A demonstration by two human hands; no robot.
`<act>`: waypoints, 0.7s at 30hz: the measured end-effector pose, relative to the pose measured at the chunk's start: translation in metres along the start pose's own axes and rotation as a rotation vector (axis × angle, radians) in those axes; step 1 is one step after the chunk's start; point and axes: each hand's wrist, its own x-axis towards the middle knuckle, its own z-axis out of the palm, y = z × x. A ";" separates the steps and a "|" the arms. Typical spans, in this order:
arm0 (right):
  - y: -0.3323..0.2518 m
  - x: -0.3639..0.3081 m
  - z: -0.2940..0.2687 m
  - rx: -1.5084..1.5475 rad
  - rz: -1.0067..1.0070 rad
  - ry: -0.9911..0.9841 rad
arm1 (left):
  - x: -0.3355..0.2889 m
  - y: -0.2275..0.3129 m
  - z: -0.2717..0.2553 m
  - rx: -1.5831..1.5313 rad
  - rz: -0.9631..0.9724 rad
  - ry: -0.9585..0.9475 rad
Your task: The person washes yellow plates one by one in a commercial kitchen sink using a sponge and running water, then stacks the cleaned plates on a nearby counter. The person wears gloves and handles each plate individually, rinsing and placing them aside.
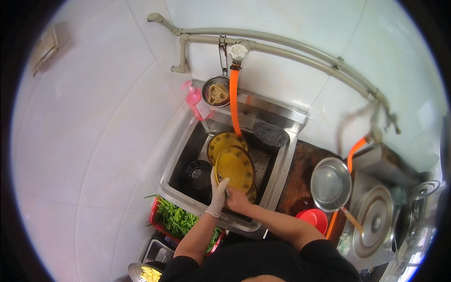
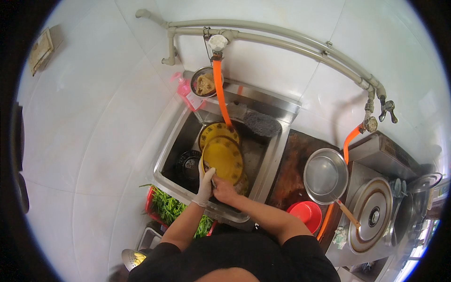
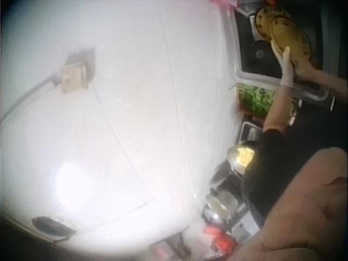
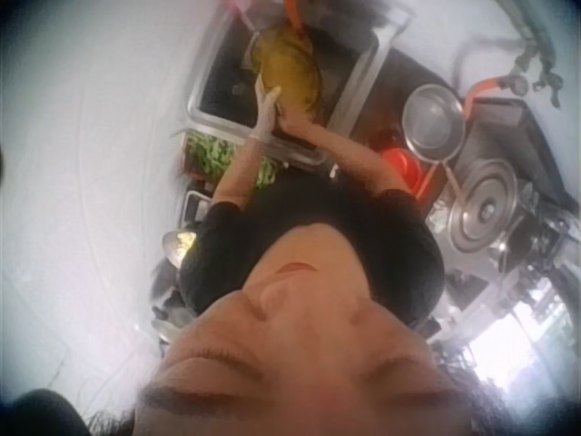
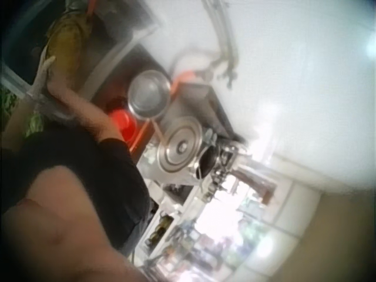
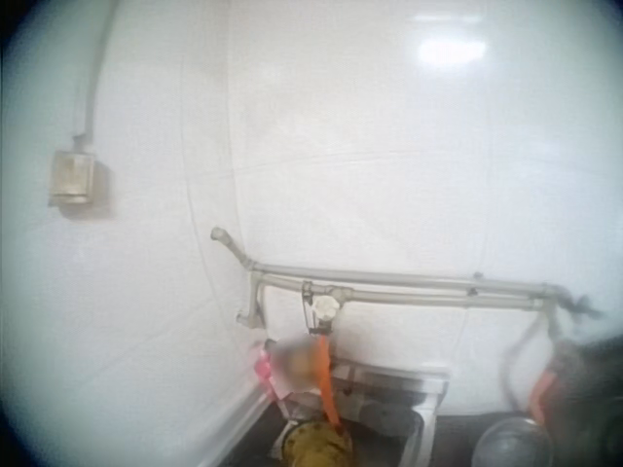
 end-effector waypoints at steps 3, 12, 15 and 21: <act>0.004 0.000 -0.006 -0.427 -0.067 -0.234 | -0.002 -0.011 -0.010 -0.359 -0.231 0.007; 0.131 0.025 -0.085 -0.964 -0.339 -0.226 | -0.002 0.035 -0.069 -0.526 -0.977 -0.200; 0.121 0.013 -0.068 0.484 0.555 -0.029 | -0.004 0.020 -0.075 -0.502 -0.871 -0.085; 0.102 -0.002 -0.044 0.869 1.005 0.258 | -0.004 -0.030 -0.064 -0.369 -0.654 0.082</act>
